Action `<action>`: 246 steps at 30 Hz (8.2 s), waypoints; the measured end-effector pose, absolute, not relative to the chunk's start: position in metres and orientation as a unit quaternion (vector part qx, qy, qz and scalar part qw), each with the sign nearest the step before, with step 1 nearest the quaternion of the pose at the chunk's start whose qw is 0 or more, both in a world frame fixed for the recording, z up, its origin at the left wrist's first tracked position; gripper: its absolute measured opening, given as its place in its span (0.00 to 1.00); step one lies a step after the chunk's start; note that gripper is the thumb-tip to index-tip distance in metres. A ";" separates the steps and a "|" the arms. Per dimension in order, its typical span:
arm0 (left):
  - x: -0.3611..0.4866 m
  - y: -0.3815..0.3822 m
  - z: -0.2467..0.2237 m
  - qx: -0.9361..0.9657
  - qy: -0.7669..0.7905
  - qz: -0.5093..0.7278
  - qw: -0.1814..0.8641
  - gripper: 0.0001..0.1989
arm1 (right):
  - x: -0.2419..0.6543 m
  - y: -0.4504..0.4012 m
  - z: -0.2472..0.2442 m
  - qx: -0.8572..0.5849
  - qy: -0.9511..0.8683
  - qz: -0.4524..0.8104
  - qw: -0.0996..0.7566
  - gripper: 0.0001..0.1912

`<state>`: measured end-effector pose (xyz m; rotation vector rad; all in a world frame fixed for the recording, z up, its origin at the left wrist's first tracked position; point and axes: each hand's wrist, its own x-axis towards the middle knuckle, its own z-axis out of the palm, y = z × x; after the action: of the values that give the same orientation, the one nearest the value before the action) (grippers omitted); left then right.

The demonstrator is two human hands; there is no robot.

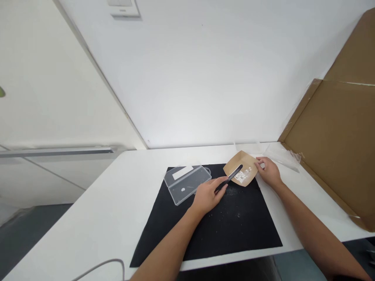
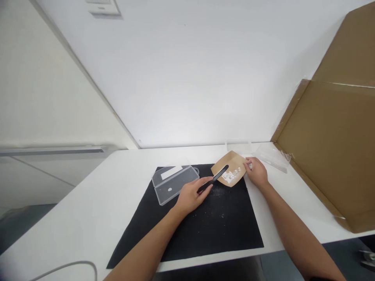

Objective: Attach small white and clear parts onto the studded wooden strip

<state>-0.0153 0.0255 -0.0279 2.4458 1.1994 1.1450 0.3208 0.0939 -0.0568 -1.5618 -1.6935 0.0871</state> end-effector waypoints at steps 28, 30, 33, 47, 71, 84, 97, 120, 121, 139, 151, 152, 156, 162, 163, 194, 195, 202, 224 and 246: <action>-0.021 0.027 -0.025 0.797 0.403 0.448 0.039 0.15 | 0.288 0.064 -0.030 -0.509 -0.770 0.090 0.375 0.16; -0.021 0.027 -0.024 0.791 0.402 0.460 0.034 0.15 | 0.287 0.063 -0.028 -0.507 -0.767 0.082 0.384 0.16; -0.020 0.027 -0.024 0.787 0.401 0.469 0.021 0.15 | 0.285 0.061 -0.025 -0.501 -0.765 0.080 0.396 0.15; -0.016 0.021 -0.024 0.818 0.346 0.460 -0.007 0.13 | 0.263 0.046 -0.015 -0.424 -0.756 0.081 0.491 0.09; -0.009 0.017 -0.027 0.826 0.335 0.452 -0.029 0.12 | 0.222 0.029 -0.017 -0.434 -0.775 -0.014 0.460 0.12; -0.008 0.016 -0.025 0.830 0.342 0.440 -0.027 0.11 | 0.231 0.034 -0.019 -0.447 -0.788 -0.007 0.424 0.14; -0.008 0.015 -0.024 0.827 0.351 0.439 -0.010 0.12 | 0.231 0.033 -0.017 -0.439 -0.793 0.009 0.423 0.14; -0.008 0.014 -0.024 0.829 0.355 0.432 -0.016 0.12 | 0.238 0.036 -0.015 -0.465 -0.779 -0.002 0.420 0.15; -0.008 0.014 -0.024 0.829 0.354 0.433 -0.020 0.12 | 0.235 0.034 -0.015 -0.452 -0.791 -0.003 0.412 0.15; -0.006 0.013 -0.022 0.833 0.333 0.442 -0.022 0.11 | 0.218 0.018 -0.008 -0.394 -0.839 -0.049 0.372 0.16; -0.005 0.013 -0.019 0.829 0.327 0.452 -0.037 0.11 | 0.235 0.026 -0.006 -0.437 -0.820 -0.048 0.367 0.16; -0.005 0.013 -0.019 0.830 0.326 0.451 -0.038 0.11 | 0.230 0.023 -0.006 -0.428 -0.827 -0.045 0.363 0.16; -0.006 0.013 -0.018 0.833 0.327 0.445 -0.033 0.10 | 0.219 0.014 -0.004 -0.398 -0.846 -0.043 0.353 0.15; -0.005 0.013 -0.017 0.832 0.327 0.447 -0.030 0.11 | 0.240 0.028 -0.003 -0.453 -0.809 -0.049 0.371 0.16; -0.004 0.012 -0.017 0.831 0.328 0.448 -0.031 0.11 | 0.242 0.030 -0.003 -0.460 -0.802 -0.046 0.379 0.16; -0.005 0.013 -0.022 0.835 0.338 0.432 -0.040 0.08 | 0.224 0.020 -0.004 -0.413 -0.836 -0.005 0.361 0.15; -0.005 0.013 -0.022 0.835 0.337 0.432 -0.039 0.09 | 0.230 0.024 -0.003 -0.428 -0.828 -0.010 0.363 0.15; -0.004 0.012 -0.022 0.836 0.338 0.430 -0.039 0.09 | 0.240 0.033 -0.003 -0.480 -0.791 0.003 0.380 0.17; -0.007 0.015 -0.027 0.827 0.341 0.446 -0.014 0.10 | 0.216 0.023 -0.015 -0.411 -0.820 0.002 0.399 0.15; -0.005 0.013 -0.020 0.825 0.341 0.451 -0.006 0.09 | 0.213 0.021 -0.018 -0.436 -0.805 -0.029 0.402 0.14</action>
<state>-0.0049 0.0126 -0.0205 2.6002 1.0761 1.4229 0.2126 0.0206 -0.0183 -1.1016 -2.0350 -0.0735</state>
